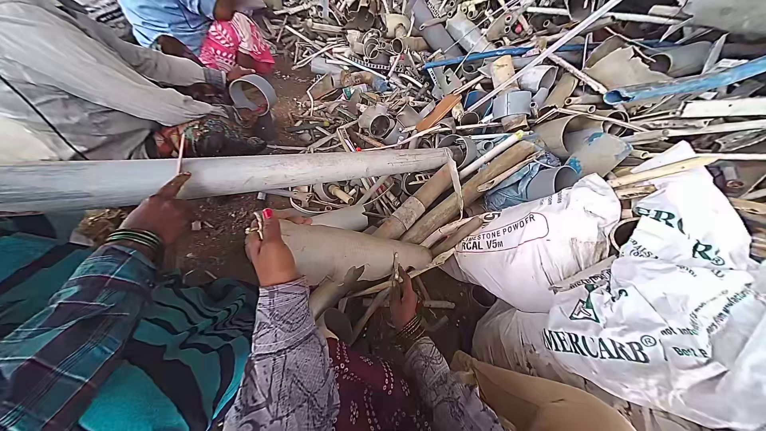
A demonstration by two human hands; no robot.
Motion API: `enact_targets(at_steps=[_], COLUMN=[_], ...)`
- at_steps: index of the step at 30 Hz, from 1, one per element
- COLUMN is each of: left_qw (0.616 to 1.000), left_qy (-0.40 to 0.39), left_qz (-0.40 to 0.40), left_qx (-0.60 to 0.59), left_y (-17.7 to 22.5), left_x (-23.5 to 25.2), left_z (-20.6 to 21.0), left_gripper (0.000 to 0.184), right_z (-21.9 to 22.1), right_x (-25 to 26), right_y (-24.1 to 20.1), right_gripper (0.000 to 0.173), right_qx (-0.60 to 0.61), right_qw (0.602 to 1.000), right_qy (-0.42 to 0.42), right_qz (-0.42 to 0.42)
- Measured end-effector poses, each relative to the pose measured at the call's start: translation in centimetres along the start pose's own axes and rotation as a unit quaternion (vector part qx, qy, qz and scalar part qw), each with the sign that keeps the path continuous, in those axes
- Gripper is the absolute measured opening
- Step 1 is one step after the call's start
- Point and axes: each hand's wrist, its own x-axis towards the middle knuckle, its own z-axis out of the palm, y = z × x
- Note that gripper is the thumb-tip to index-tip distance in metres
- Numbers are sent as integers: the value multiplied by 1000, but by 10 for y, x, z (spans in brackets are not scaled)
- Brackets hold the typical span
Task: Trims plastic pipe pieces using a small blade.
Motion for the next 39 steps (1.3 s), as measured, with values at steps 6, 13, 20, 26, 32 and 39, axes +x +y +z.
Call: enact_targets(at_steps=[6, 13, 20, 26, 32, 39], left_qw=[989, 981, 980, 981, 979, 979], left_qy=[-28, -41, -4, 8, -1, 37], left_qz=[112, 163, 186, 170, 156, 145], left_qx=[-98, -99, -67, -97, -134, -137], left_y=[-45, -34, -41, -34, -30, -29], left_x=[21, 4, 27, 5, 5, 4], left_z=[-2, 8, 4, 11, 7, 11], left_gripper=[29, 41, 45, 49, 41, 42], right_z=[-6, 9, -21, 22, -23, 5], right_x=[16, -6, 36, -6, 55, 22], right_y=[6, -41, -8, -32, 11, -17], right_gripper=[44, 41, 46, 40, 47, 40], right_qx=[53, 70, -50, 83, -67, 11], right_qw=[990, 993, 990, 991, 977, 998], right_qy=[21, -24, -42, 25, -24, -11], right_qz=[126, -92, 123, -102, 203, -67])
